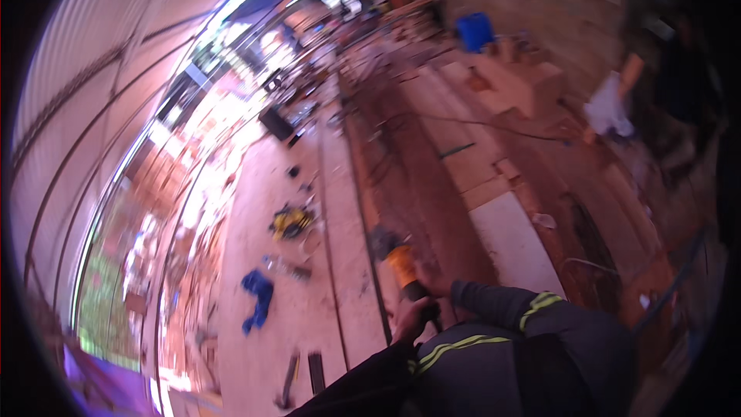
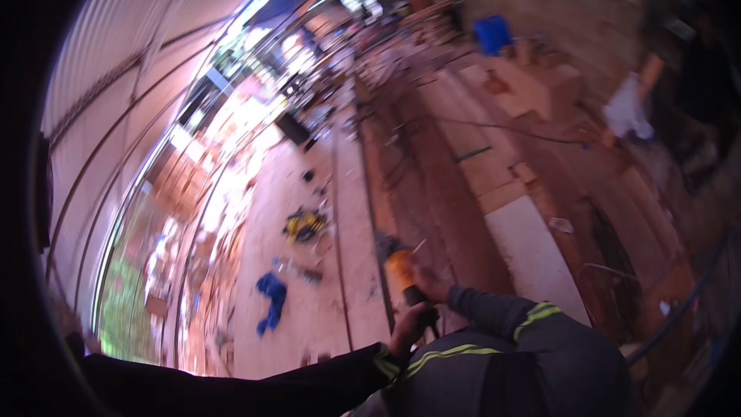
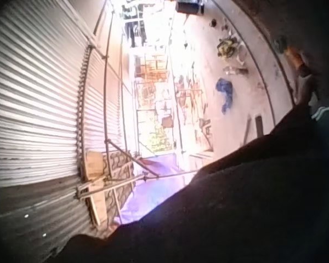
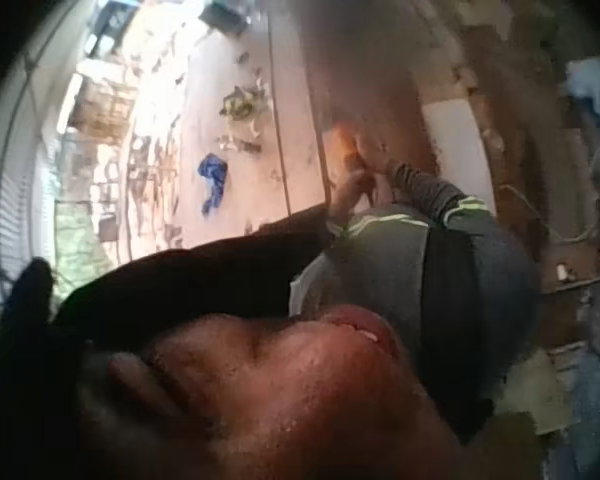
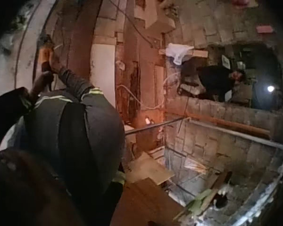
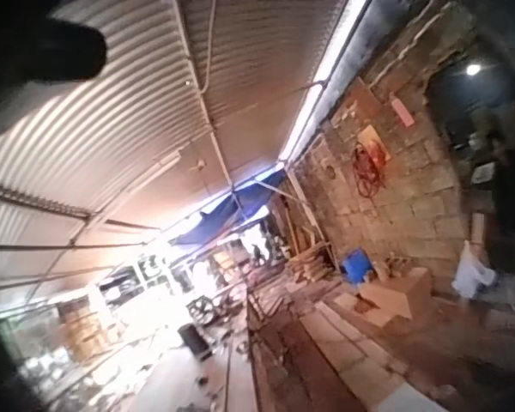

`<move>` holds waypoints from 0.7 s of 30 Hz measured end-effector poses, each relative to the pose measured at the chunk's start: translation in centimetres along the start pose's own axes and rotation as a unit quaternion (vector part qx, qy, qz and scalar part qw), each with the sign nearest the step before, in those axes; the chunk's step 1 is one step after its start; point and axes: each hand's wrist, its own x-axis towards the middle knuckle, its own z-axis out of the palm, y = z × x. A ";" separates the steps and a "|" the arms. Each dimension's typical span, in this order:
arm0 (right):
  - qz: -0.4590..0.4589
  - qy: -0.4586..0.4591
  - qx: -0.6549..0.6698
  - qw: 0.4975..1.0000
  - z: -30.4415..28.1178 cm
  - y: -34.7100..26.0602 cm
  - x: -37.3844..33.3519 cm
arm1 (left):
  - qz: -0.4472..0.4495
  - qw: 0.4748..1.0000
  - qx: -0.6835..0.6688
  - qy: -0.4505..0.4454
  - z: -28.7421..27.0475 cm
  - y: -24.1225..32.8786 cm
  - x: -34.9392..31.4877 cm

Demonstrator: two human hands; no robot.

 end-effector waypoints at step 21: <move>0.086 -0.053 0.150 0.984 -9.0 -5.2 -1.4 | 0.010 0.998 -0.008 -0.063 8.6 2.5 2.3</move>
